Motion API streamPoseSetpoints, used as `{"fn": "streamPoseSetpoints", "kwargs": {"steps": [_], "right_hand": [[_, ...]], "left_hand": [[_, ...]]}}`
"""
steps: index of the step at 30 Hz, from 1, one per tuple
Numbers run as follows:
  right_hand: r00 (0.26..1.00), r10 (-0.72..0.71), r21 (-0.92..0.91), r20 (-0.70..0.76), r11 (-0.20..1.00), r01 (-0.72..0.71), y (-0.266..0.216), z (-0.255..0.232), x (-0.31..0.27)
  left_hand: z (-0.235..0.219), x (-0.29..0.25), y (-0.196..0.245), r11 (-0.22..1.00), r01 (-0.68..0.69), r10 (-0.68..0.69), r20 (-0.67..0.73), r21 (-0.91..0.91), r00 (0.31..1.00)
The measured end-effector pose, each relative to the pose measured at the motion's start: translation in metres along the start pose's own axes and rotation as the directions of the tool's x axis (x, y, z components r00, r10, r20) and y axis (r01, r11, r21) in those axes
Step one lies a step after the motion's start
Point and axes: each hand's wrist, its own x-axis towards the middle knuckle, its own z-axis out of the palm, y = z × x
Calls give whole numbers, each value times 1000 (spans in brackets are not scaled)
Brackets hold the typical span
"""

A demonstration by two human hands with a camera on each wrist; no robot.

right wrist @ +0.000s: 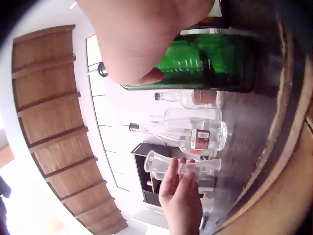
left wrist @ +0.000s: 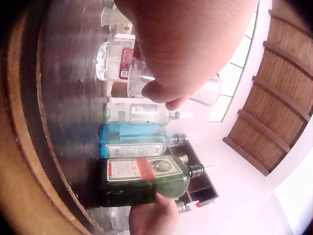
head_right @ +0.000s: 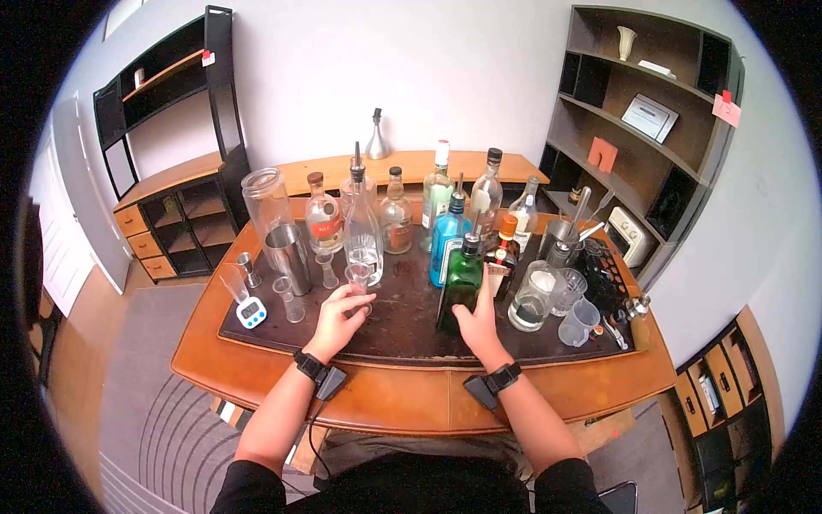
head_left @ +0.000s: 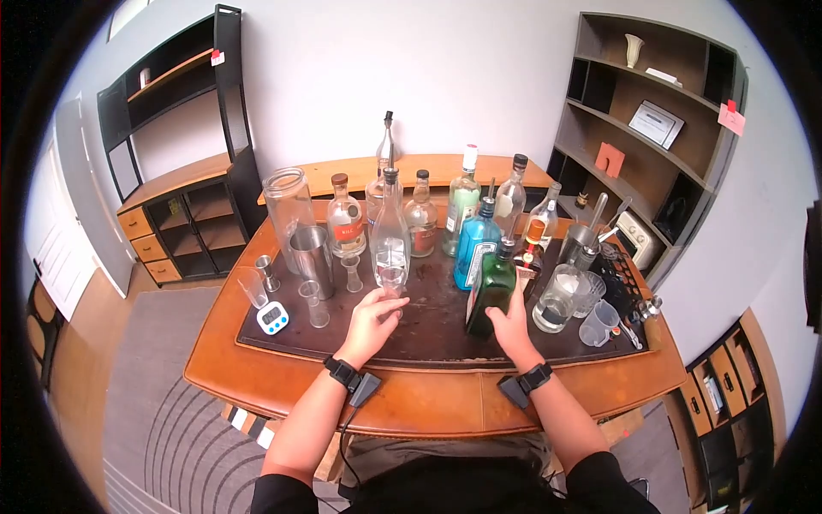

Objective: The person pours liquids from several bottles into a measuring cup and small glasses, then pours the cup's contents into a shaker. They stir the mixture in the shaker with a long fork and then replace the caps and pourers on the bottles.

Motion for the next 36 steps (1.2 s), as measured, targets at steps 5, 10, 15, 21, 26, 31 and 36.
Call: {"fn": "streamPoseSetpoints", "kwargs": {"steps": [5,10,15,21,26,31,36], "right_hand": [[922,-170,-479,-348,878,-19,-39,46,-11],[943,-141,-340,-301,940,32,-26,36,-5],[944,-126,-400,-304,916,-6,-15,48,-5],[953,-135,-490,-271,872,-16,-16,42,-9],[942,-334,-773,11,595,221,-90,39,-15],[872,-452,-873,189,330,360,-131,22,0],[805,-483,-896,344,89,436,-157,3,18]], "left_hand": [[2,0,1,1000,10,-10,-7,-4,1000],[1,-1,-1,1000,-1,1,-9,14,1000],[5,-1,-4,999,-27,27,-8,24,1000],[1,-1,0,1000,10,-10,-42,-8,999],[0,-2,-4,1000,-21,21,-47,10,999],[0,-2,-6,999,-17,17,-7,-43,1000],[1,-1,-5,997,-68,67,-41,-20,997]]}}
